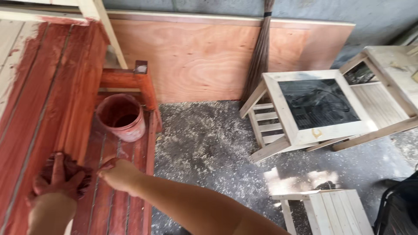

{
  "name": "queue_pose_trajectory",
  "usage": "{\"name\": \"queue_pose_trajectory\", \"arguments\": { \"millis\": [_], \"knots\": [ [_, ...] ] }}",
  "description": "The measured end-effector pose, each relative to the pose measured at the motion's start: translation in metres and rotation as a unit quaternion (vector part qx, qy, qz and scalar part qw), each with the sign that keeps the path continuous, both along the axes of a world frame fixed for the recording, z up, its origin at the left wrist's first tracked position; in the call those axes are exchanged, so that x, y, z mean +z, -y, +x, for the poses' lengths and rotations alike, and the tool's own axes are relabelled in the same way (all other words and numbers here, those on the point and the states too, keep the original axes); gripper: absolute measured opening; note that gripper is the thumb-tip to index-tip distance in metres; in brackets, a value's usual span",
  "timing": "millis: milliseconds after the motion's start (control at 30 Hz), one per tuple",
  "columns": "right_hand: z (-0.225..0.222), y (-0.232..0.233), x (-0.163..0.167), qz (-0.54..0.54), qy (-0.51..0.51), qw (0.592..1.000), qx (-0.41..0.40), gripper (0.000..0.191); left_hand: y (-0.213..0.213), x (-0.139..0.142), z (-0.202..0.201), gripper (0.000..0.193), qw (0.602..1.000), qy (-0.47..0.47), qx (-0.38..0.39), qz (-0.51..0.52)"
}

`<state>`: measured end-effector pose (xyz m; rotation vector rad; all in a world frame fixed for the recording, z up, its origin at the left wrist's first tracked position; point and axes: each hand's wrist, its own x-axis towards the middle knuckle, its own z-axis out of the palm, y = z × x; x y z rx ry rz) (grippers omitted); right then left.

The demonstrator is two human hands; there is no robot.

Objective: The person applies reddish-brown stain to a wooden bed frame using a cloth. They repeatedly dip the cloth into a bucket of stain and rub it onto the slats and headboard, covering the surface progressively.

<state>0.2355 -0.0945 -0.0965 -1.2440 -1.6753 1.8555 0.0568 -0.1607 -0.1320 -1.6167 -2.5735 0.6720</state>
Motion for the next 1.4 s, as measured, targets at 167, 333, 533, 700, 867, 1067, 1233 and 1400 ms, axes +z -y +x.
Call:
{"name": "queue_pose_trajectory", "arguments": {
  "millis": [167,333,533,700,867,1067,1233,1400],
  "knots": [
    [-0.003,-0.005,0.002,0.080,-0.014,0.994,0.068,0.052,-0.040,0.002,-0.007,0.051,0.999,0.024,-0.022,0.029],
    [-0.012,-0.018,0.020,0.041,0.048,0.997,0.054,0.065,-0.060,0.009,-0.012,0.048,0.961,-0.205,-0.178,-0.052],
    [-0.023,0.004,0.028,0.001,0.017,1.000,-0.014,0.068,-0.056,0.024,-0.001,0.049,0.950,-0.117,-0.208,-0.201],
    [-0.049,0.054,0.024,-0.047,0.010,0.993,-0.111,0.065,0.012,0.006,-0.006,0.075,0.983,0.025,-0.152,-0.104],
    [-0.071,0.102,0.022,-0.064,0.000,0.991,-0.122,0.058,0.084,-0.027,-0.011,0.085,0.988,0.118,-0.096,0.022],
    [-0.081,0.127,0.012,-0.004,-0.014,0.996,-0.083,0.054,0.119,-0.031,-0.014,0.077,0.981,0.177,-0.062,0.048],
    [-0.067,0.121,0.004,-0.015,-0.051,0.991,-0.125,0.056,0.074,-0.021,-0.015,0.071,0.981,0.188,-0.043,0.022],
    [-0.055,0.111,0.010,-0.066,-0.061,0.984,-0.154,0.059,0.031,-0.005,-0.011,0.066,0.980,0.197,-0.039,-0.011]
  ]
}}
